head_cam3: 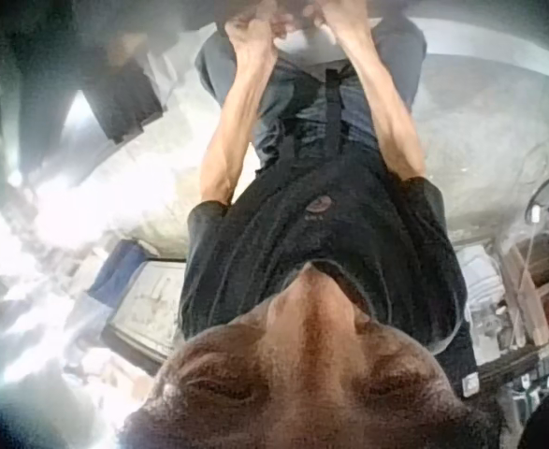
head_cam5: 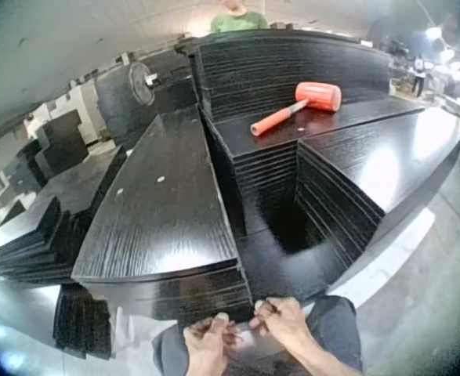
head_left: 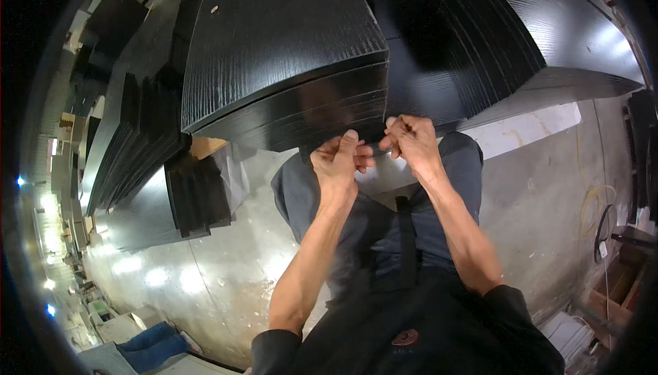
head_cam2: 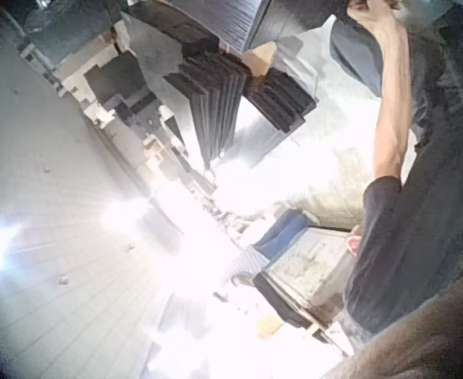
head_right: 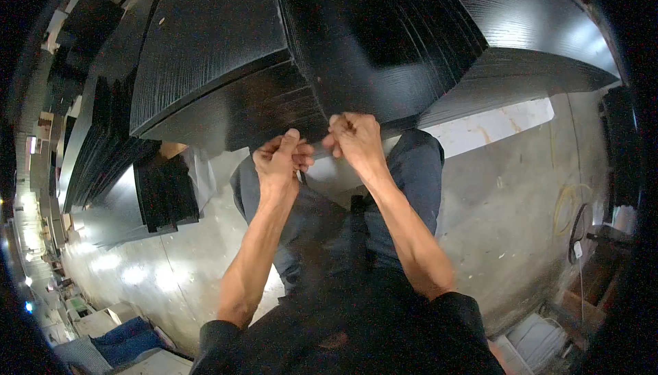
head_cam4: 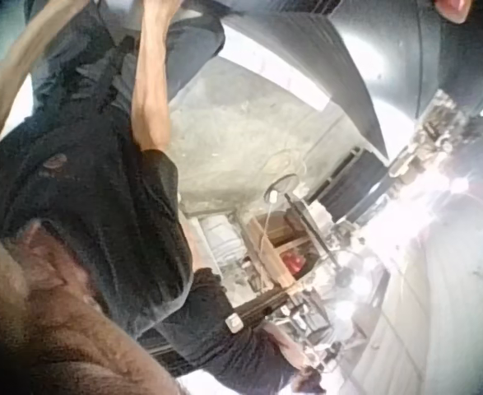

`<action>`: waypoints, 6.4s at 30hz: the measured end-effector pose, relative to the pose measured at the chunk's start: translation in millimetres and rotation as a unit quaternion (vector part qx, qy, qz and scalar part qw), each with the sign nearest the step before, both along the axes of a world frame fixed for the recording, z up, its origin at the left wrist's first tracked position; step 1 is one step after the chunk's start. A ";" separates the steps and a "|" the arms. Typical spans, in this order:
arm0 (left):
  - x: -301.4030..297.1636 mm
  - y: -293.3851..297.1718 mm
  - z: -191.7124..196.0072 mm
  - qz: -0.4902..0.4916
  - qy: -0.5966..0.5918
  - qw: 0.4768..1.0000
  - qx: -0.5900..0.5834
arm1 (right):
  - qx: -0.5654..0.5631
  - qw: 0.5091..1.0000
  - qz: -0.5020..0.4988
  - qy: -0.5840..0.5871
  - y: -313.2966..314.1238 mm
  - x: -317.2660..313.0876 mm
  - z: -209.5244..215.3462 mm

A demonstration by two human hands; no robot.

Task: The recorder uses a scraper tool to finish the edges of black wooden furniture panels in a workshop.

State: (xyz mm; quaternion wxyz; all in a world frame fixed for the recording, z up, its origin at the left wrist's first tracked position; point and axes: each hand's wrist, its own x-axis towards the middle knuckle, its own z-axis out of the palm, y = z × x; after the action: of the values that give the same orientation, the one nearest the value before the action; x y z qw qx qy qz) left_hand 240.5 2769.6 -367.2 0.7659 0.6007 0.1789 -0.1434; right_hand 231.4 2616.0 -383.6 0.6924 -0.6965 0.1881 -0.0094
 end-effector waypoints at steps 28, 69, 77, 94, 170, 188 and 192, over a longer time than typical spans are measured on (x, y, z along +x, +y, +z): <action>-51.9 -23.9 102.1 0.005 -0.144 0.982 -0.118 | -0.046 0.975 0.051 -0.212 -20.1 -5.5 156.7; -65.0 108.4 -98.6 0.212 -0.024 0.960 0.180 | -0.150 0.942 0.019 -0.299 -20.1 -33.6 -0.5; -69.2 112.1 -99.6 0.200 -0.029 0.963 0.180 | -0.516 0.827 0.135 -0.178 -9.4 -12.7 -16.3; -68.1 107.6 -104.2 0.200 -0.071 0.962 0.171 | -0.394 0.850 0.121 -0.328 -66.6 19.0 -30.9; -68.0 113.8 -86.7 0.209 -0.071 0.967 0.125 | -0.073 0.930 0.057 -0.356 -40.7 55.2 27.7; -71.5 117.4 -91.7 0.217 -0.076 0.968 0.103 | 0.000 0.875 0.014 -0.484 -3.5 57.8 67.6; -71.2 116.2 -91.3 0.220 -0.081 0.967 0.103 | 0.044 0.888 0.027 -0.457 -12.8 58.9 67.0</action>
State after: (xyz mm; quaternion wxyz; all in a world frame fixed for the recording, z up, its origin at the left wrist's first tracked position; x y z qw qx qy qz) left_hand 169.2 2885.8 -458.4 0.7241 0.6321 0.2583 0.0969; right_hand 290.4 2603.2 -316.6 0.7317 -0.5885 -0.1679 -0.3002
